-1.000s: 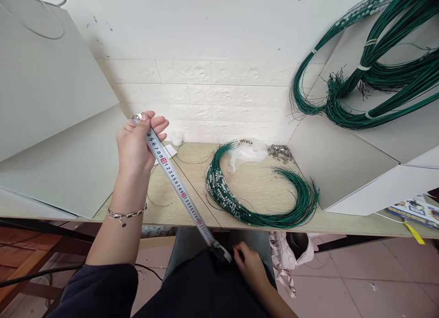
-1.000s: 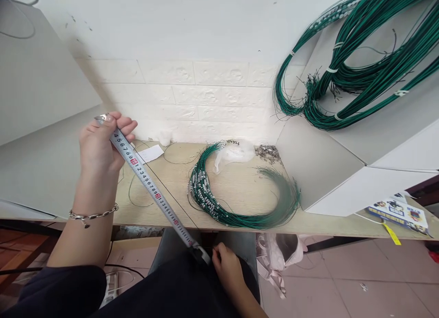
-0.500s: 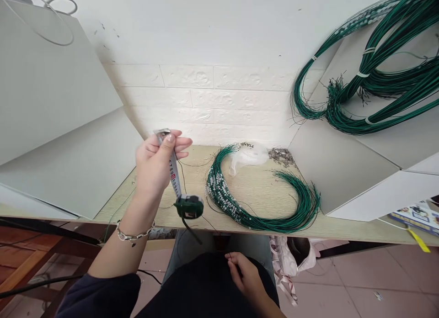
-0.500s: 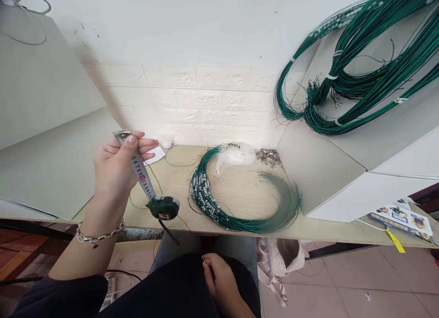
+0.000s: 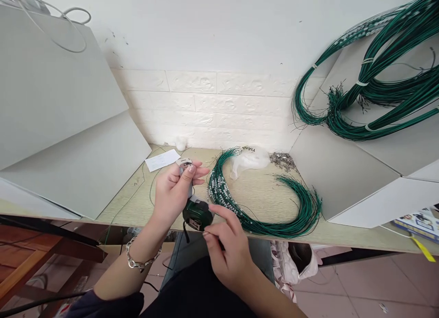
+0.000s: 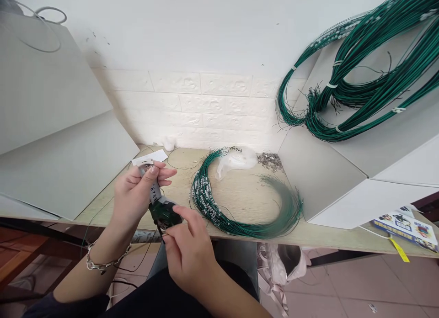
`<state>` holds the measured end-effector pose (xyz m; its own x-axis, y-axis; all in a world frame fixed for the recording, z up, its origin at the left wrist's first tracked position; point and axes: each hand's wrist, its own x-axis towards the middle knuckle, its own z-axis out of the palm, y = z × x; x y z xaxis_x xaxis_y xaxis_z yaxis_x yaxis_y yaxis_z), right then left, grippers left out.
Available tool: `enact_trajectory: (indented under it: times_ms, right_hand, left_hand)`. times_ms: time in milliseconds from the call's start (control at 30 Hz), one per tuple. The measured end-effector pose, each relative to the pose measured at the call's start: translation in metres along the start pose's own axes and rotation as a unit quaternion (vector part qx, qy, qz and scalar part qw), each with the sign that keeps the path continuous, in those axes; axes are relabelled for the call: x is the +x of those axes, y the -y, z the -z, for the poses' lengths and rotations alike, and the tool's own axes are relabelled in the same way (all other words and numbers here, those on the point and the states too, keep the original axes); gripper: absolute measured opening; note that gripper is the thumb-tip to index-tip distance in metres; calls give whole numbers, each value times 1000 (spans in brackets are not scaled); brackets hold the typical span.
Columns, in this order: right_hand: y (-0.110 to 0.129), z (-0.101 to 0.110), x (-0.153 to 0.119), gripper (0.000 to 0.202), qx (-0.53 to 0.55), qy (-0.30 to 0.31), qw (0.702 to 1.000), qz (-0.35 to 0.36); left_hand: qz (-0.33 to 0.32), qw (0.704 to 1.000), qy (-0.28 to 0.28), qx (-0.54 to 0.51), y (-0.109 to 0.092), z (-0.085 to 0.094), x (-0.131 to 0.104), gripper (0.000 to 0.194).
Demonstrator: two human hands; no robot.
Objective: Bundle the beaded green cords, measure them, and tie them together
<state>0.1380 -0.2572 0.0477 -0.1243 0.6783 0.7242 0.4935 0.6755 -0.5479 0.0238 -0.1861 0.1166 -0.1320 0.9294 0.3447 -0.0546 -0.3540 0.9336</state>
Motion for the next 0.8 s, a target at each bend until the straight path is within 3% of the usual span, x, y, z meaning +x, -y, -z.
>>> enact_trajectory:
  times_ms: [133,267,600,800]
  right_hand:
    - [-2,-16,14,15,-48,75,996,-14]
    - [-9,-22,11,17,-100,133,986,8]
    - [-35,-38,-84,5,-197,194,961,27]
    - [-56,-41,-112,9,-240,176,954,22]
  left_hand:
    - [34,999,-5,-4,10,0,-4,25]
    - [39,998,-16,-40,15,1,-1,26]
    - [-71,993,-53,-80,-25,3,23,23]
    - [-50,996,-37,-69,-20,-10,19,23]
